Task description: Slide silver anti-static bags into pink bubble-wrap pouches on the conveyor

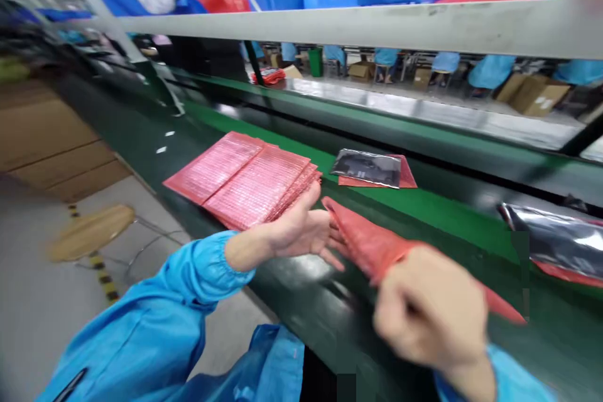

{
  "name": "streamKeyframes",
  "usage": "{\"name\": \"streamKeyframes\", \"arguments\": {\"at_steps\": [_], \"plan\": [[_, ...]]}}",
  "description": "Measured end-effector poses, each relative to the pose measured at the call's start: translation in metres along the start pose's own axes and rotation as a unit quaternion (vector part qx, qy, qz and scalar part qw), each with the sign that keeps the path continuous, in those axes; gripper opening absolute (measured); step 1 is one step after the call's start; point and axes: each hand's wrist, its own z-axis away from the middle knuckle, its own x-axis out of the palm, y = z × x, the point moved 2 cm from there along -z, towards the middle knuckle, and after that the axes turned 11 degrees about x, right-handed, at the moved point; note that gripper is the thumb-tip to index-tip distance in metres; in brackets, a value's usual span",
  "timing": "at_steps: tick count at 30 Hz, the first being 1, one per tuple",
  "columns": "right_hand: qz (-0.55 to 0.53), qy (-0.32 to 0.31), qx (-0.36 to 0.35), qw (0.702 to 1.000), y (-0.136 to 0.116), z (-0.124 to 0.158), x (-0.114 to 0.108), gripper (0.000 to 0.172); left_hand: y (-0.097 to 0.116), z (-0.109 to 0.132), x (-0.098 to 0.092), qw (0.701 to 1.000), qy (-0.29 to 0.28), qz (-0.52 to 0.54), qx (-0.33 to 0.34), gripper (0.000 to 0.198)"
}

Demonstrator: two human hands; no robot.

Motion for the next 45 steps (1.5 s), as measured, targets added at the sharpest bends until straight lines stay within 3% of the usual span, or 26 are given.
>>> {"name": "streamKeyframes", "arguments": {"at_steps": [2,3,6,9,14,16,18,20,21,23,24,26,29,31,33,35,37,41,45], "plan": [[0.038,-0.089,-0.184,0.978,-0.008,0.021,0.029,0.027,-0.020,0.002,-0.001,0.999,0.046,0.002,0.020,0.059],[0.054,-0.095,-0.254,0.961,-0.008,0.030,0.042,0.020,-0.028,0.004,-0.005,0.996,0.080,-0.003,0.047,0.052],[0.056,-0.072,-0.326,0.941,0.006,0.043,0.076,0.016,-0.039,0.014,-0.023,0.970,0.183,-0.025,0.158,0.042],[0.017,-0.076,-0.301,0.950,0.034,0.044,0.095,0.020,-0.027,0.034,-0.053,0.914,0.301,-0.040,0.269,0.038],[0.034,-0.113,-0.212,0.970,0.101,0.056,0.109,0.021,0.009,0.086,-0.119,0.758,0.524,-0.049,0.386,0.028],[0.062,-0.123,-0.171,0.976,0.130,0.062,0.112,0.022,0.013,0.108,-0.142,0.725,0.590,-0.079,0.345,0.025],[0.085,-0.128,-0.120,0.981,0.157,0.064,0.112,0.023,0.007,0.128,-0.156,0.739,0.625,-0.143,0.206,0.032],[0.100,-0.120,-0.069,0.985,0.182,0.062,0.109,0.024,-0.005,0.145,-0.160,0.751,0.611,-0.243,0.059,0.050],[0.107,-0.108,-0.046,0.987,0.193,0.059,0.106,0.025,-0.012,0.149,-0.156,0.749,0.592,-0.296,0.025,0.057],[0.120,-0.077,-0.007,0.990,0.212,0.050,0.101,0.025,-0.026,0.147,-0.142,0.749,0.540,-0.381,0.050,0.061],[0.129,-0.061,0.014,0.990,0.220,0.044,0.099,0.025,-0.034,0.138,-0.132,0.763,0.501,-0.400,0.079,0.060],[0.149,-0.034,0.057,0.987,0.232,0.031,0.096,0.025,-0.053,0.106,-0.113,0.824,0.396,-0.389,0.112,0.058],[0.174,-0.014,0.113,0.978,0.243,0.011,0.097,0.027,-0.085,0.032,-0.095,0.911,0.214,-0.341,0.092,0.055],[0.192,-0.014,0.137,0.972,0.247,0.001,0.098,0.029,-0.106,-0.021,-0.091,0.937,0.083,-0.335,0.059,0.050],[0.215,-0.019,0.160,0.963,0.252,-0.005,0.098,0.031,-0.122,-0.066,-0.092,0.935,0.011,-0.350,0.055,0.044],[0.238,-0.028,0.193,0.951,0.258,-0.012,0.095,0.035,-0.132,-0.095,-0.093,0.929,-0.008,-0.359,0.087,0.036],[0.261,-0.033,0.241,0.934,0.268,-0.022,0.092,0.039,-0.137,-0.109,-0.092,0.920,0.001,-0.368,0.133,0.029],[0.300,-0.001,0.385,0.873,0.295,-0.068,0.093,0.053,-0.135,-0.107,-0.089,0.902,0.011,-0.389,0.188,0.022],[0.280,0.009,0.491,0.825,0.312,-0.130,0.121,0.054,-0.133,-0.102,-0.090,0.927,-0.013,-0.346,0.141,0.024]]}}
